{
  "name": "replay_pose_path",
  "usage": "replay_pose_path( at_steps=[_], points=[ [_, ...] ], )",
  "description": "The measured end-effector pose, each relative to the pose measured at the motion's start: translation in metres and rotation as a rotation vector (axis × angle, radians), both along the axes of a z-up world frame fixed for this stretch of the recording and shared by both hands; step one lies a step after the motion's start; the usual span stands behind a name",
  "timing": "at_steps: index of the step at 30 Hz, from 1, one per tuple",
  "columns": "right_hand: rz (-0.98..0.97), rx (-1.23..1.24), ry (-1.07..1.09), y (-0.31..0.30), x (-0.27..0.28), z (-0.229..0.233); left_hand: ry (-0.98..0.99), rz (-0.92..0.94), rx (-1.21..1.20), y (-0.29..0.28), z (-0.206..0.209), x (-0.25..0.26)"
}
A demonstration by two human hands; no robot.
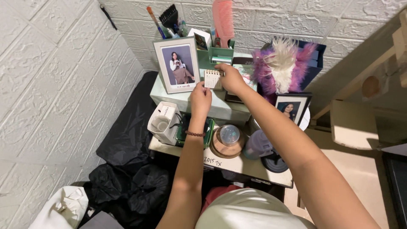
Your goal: Organizing items on a desk and wiping down a laptop.
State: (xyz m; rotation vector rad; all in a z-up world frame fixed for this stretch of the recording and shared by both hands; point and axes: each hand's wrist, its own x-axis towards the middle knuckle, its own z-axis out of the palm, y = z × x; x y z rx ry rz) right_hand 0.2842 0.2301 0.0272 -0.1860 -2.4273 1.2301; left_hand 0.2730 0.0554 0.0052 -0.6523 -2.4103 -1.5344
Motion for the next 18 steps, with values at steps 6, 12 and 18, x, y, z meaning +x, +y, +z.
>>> replay_pose_path(
  at_steps=[6,12,18],
  points=[
    [0.001,0.254,0.103,-0.016,0.051,0.038,0.041,0.031,0.035,-0.005,0.007,0.017],
    [0.219,0.329,0.085,-0.003,0.237,0.143,0.195,-0.239,0.298,0.014,0.091,0.173],
    [0.341,0.142,-0.240,0.073,0.456,0.122,0.391,-1.101,0.360,0.064,0.046,0.329]
  ],
)
